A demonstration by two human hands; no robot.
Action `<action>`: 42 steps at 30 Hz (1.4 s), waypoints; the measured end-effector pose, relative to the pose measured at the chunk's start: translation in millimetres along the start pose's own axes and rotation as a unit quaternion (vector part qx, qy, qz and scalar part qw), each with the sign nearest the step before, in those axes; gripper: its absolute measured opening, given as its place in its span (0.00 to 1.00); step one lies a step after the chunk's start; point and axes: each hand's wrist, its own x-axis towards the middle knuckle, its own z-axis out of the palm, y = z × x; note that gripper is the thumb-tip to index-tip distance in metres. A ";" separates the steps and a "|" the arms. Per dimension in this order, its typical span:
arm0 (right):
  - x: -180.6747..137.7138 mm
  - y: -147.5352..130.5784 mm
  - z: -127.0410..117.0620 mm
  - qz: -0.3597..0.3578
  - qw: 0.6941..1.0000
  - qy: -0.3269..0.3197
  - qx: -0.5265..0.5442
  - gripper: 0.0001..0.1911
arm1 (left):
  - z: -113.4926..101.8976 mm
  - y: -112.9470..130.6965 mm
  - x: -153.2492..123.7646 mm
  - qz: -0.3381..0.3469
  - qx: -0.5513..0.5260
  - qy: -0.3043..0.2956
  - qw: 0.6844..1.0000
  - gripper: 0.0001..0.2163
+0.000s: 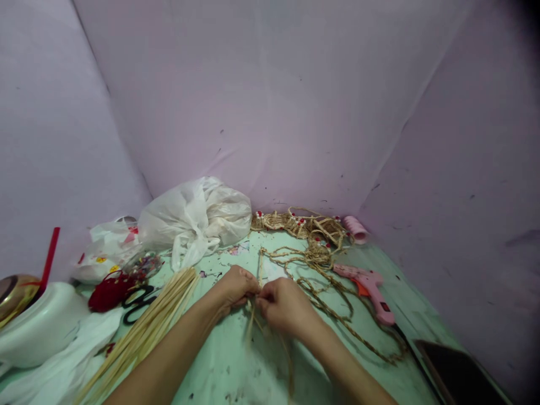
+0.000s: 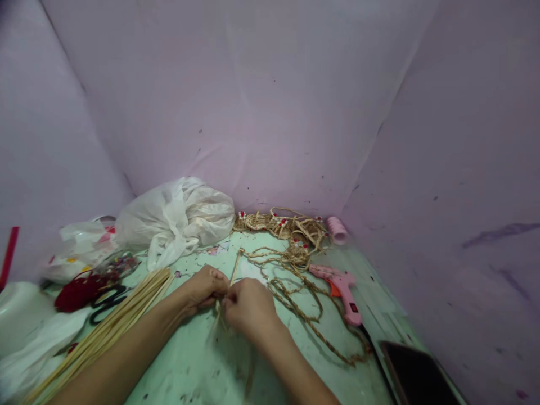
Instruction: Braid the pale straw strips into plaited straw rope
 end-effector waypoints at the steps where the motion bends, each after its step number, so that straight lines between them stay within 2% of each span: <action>1: 3.7 4.7 -4.5 0.017 0.998 -0.004 0.052 0.07 | -0.4 1.1 -0.7 0.003 0.000 -0.008 1.000 0.08; 3: 9.9 11.3 -12.1 0.088 0.980 0.007 0.176 0.07 | -1.1 3.3 -2.0 0.004 -0.002 -0.021 1.000 0.10; 6: 12.7 10.0 -16.2 0.187 0.909 -0.028 0.372 0.07 | -1.8 4.1 -2.5 0.003 -0.008 -0.027 1.000 0.08; 8: 12.0 4.7 -13.2 0.195 0.867 -0.088 0.451 0.06 | -2.1 2.6 -1.6 0.005 -0.009 -0.032 0.999 0.06; 9: 11.8 2.5 -10.5 0.190 0.857 -0.112 0.465 0.04 | -2.2 1.5 -0.9 0.006 -0.007 -0.034 0.999 0.05; 11: 13.4 1.0 -3.7 0.181 0.864 -0.126 0.452 0.05 | -2.0 -0.3 0.6 0.007 -0.001 -0.035 0.999 0.04; 14: 19.2 6.1 5.7 0.168 0.901 -0.096 0.389 0.08 | -1.1 -0.7 1.9 0.004 0.027 -0.024 0.999 0.02; 16: 22.7 10.6 9.6 0.155 0.914 -0.079 0.366 0.08 | -1.0 0.7 1.7 -0.001 0.059 -0.019 0.998 0.03; 18: 24.0 13.5 11.5 0.159 0.912 -0.067 0.372 0.08 | -2.1 2.4 1.0 -0.002 0.098 -0.012 0.995 0.03; 21: 23.0 15.1 12.7 0.184 0.893 -0.048 0.408 0.09 | -6.8 5.1 -0.9 0.014 0.169 0.013 0.985 0.04; 24: 21.3 17.1 14.0 0.175 0.874 -0.056 0.450 0.10 | -10.8 9.8 -5.1 0.032 0.246 0.042 0.968 0.05; 27: 20.7 19.2 14.9 0.165 0.858 -0.076 0.480 0.09 | -3.0 14.8 -14.9 0.061 0.351 0.068 0.932 0.06; 31: 20.3 20.5 16.2 0.188 0.849 -0.063 0.490 0.05 | 29.0 12.8 -34.0 0.083 0.499 0.147 0.850 0.08; 34: 20.0 22.7 17.2 0.182 0.852 -0.068 0.486 0.03 | 44.6 9.4 -42.2 0.091 0.542 0.141 0.824 0.10; 36: 19.9 24.6 16.4 0.167 0.852 -0.090 0.488 0.03 | 39.9 11.6 -40.8 0.093 0.524 0.108 0.840 0.08; 38: 19.7 26.0 14.0 0.154 0.848 -0.115 0.494 0.04 | 25.6 17.6 -34.7 0.079 0.452 0.096 0.883 0.07; 40: 19.4 26.4 10.7 0.145 0.844 -0.132 0.500 0.05 | 10.1 23.7 -26.7 0.048 0.324 0.142 0.934 0.09; 42: 18.8 26.2 7.6 0.137 0.842 -0.142 0.502 0.06 | 1.0 25.8 -19.5 -0.005 0.181 0.130 0.975 0.09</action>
